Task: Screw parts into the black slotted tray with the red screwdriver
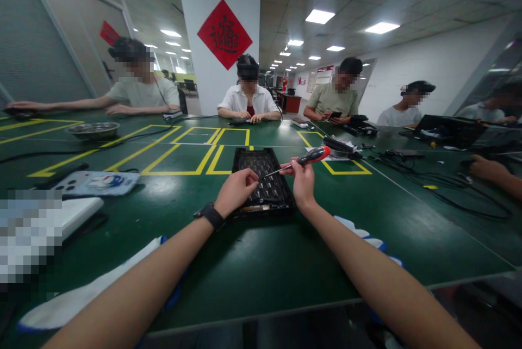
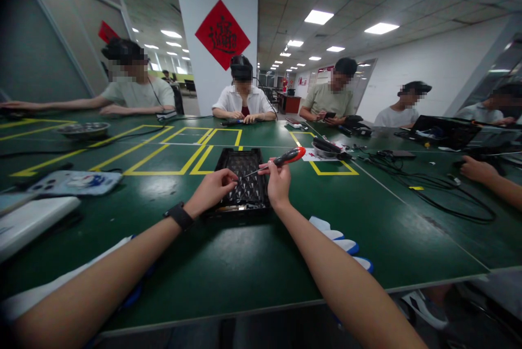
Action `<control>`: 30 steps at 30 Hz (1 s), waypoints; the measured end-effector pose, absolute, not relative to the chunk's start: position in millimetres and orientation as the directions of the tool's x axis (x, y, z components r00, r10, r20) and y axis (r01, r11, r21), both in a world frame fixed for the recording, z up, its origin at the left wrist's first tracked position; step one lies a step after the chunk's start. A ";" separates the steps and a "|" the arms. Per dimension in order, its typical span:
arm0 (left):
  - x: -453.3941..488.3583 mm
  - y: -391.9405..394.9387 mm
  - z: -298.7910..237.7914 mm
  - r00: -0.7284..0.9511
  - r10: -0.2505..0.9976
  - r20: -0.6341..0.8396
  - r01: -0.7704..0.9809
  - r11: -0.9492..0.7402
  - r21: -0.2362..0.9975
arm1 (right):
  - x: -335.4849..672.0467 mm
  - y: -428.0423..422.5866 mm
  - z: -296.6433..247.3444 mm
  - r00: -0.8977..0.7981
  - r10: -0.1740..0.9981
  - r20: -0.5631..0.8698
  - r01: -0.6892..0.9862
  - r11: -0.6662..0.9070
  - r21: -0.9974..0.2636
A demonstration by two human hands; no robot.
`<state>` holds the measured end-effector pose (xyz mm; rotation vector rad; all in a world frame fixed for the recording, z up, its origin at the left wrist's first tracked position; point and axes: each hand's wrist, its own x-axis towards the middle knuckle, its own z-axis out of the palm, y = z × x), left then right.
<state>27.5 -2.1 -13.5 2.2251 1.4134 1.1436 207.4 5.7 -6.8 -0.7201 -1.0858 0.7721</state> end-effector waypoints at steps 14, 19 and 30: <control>28.4 -0.6 -15.3 0.265 0.840 0.473 0.598 -0.528 0.603 | 202.8 -4.8 -1.8 0.219 0.837 0.502 -0.262 0.546 -0.796; 28.3 -0.2 -15.1 0.257 0.839 0.480 0.606 -0.527 0.596 | 202.0 -6.4 -0.6 0.238 0.828 0.507 -0.273 0.558 -0.784; 30.9 -6.5 -6.6 0.223 0.827 0.517 0.566 -0.541 0.622 | 201.2 -8.8 0.4 0.233 0.814 0.533 -0.279 0.581 -0.765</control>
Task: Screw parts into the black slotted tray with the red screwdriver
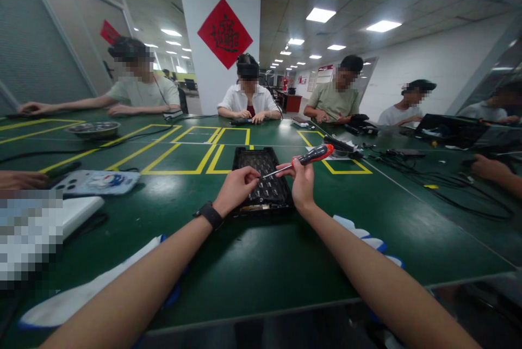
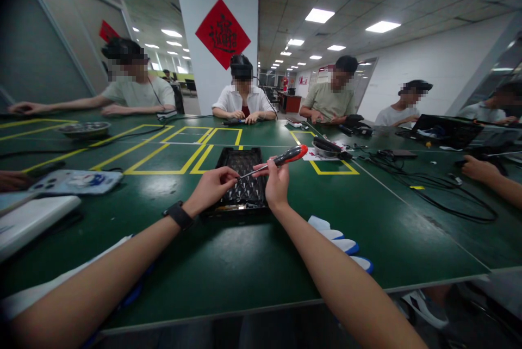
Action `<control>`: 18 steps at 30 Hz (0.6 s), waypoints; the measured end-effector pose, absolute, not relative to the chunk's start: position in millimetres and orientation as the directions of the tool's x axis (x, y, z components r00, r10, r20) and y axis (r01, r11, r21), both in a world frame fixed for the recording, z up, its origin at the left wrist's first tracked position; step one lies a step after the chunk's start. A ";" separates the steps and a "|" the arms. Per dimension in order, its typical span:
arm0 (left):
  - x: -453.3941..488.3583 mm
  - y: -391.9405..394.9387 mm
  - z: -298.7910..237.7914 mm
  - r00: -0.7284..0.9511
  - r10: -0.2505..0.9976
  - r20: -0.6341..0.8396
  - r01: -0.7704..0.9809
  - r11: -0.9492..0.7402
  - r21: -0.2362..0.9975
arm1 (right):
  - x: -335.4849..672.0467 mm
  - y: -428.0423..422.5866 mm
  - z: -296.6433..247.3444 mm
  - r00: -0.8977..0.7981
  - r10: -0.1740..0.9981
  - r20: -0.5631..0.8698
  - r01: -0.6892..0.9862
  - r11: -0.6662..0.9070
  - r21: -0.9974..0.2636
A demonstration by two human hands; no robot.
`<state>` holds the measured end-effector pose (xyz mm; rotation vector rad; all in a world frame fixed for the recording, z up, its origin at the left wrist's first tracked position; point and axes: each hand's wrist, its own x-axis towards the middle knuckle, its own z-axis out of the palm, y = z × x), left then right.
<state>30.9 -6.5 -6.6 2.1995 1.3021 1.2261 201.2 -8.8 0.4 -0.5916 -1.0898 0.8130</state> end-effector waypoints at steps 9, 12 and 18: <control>31.3 -7.2 -5.6 0.231 0.832 0.505 0.585 -0.534 0.611 | 200.3 -10.2 0.4 0.194 0.804 0.562 -0.251 0.595 -0.764; 30.9 -6.6 -5.3 0.226 0.834 0.503 0.609 -0.524 0.595 | 199.2 -11.9 0.8 0.187 0.789 0.585 -0.217 0.614 -0.758; 30.9 -5.7 -4.8 0.231 0.840 0.491 0.624 -0.515 0.588 | 196.3 -20.4 4.4 0.125 0.748 0.652 -0.112 0.664 -0.740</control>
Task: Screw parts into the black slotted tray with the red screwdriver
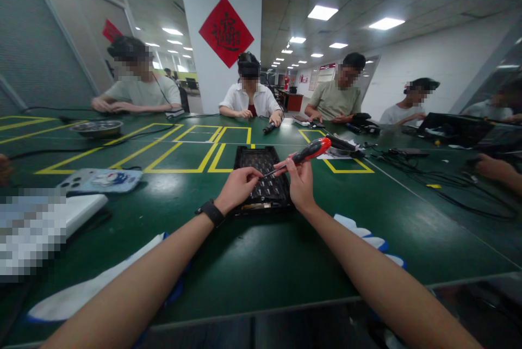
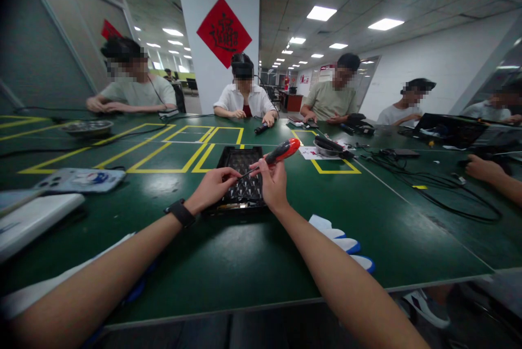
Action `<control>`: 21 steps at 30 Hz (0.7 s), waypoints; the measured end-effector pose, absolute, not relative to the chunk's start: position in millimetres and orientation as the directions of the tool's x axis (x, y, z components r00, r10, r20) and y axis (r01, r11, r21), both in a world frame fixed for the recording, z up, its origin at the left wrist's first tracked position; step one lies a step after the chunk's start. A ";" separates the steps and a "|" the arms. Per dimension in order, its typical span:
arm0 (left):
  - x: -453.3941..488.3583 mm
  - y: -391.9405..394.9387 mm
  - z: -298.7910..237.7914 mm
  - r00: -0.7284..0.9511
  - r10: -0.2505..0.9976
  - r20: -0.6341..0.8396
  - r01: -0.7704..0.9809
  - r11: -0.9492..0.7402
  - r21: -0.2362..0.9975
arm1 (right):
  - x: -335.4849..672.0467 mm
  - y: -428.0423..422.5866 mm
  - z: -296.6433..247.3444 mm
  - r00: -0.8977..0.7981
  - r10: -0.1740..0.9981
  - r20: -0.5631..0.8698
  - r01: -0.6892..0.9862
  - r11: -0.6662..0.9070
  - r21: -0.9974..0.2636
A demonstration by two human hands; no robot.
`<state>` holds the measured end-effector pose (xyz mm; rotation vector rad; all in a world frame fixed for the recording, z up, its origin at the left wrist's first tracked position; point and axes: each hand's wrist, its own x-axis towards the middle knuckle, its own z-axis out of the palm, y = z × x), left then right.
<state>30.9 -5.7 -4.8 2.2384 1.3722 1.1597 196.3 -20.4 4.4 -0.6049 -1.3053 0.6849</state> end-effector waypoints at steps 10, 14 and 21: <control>29.5 -6.7 -5.0 0.246 0.837 0.489 0.625 -0.523 0.580 | 199.1 -29.3 3.6 -0.209 0.706 0.677 0.056 0.699 -0.713; 28.7 -5.6 -5.4 0.251 0.849 0.465 0.619 -0.510 0.597 | 197.9 -31.6 5.3 -0.220 0.696 0.684 0.015 0.703 -0.711; 27.9 -2.9 -7.7 0.237 0.862 0.448 0.587 -0.494 0.641 | 196.2 -32.5 9.7 -0.126 0.723 0.679 -0.115 0.669 -0.734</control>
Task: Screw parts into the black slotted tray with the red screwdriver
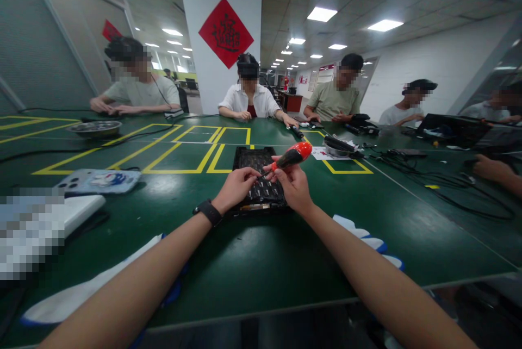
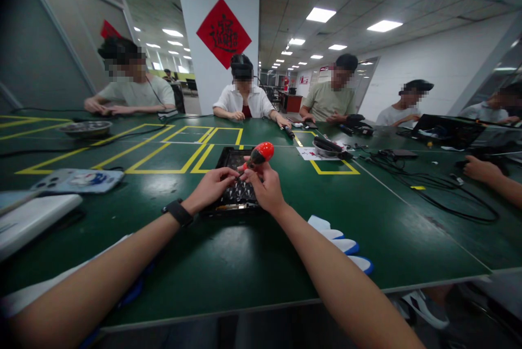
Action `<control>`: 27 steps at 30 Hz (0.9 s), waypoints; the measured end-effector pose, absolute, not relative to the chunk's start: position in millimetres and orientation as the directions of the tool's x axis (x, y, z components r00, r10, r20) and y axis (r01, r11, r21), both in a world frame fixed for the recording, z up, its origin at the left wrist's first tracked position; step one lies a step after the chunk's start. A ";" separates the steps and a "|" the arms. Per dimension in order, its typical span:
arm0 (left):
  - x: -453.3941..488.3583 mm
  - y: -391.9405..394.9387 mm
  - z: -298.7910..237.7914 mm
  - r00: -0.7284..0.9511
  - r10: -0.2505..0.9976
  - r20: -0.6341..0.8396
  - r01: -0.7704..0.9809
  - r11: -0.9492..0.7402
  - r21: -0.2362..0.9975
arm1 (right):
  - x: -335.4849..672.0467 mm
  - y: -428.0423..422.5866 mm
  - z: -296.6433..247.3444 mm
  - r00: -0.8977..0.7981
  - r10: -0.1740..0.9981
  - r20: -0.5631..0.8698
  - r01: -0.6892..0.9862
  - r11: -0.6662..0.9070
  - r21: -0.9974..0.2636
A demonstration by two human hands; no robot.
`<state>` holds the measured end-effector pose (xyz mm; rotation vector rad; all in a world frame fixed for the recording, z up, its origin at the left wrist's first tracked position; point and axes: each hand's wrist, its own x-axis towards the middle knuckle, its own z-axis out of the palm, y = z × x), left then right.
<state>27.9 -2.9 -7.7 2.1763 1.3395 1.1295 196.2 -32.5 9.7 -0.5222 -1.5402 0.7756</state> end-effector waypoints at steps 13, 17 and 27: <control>29.7 -5.2 -4.7 0.226 0.877 0.424 0.505 -0.478 0.718 | 196.4 -29.5 10.0 -0.012 0.729 0.684 -0.095 0.680 -0.727; 30.7 -9.8 -0.8 0.254 0.860 0.442 0.499 -0.508 0.702 | 198.1 -28.0 11.5 0.086 0.735 0.673 -0.098 0.678 -0.728; 36.5 -25.3 11.0 0.392 0.780 0.488 0.509 -0.626 0.591 | 196.3 -28.8 8.2 -0.035 0.783 0.621 -0.138 0.611 -0.779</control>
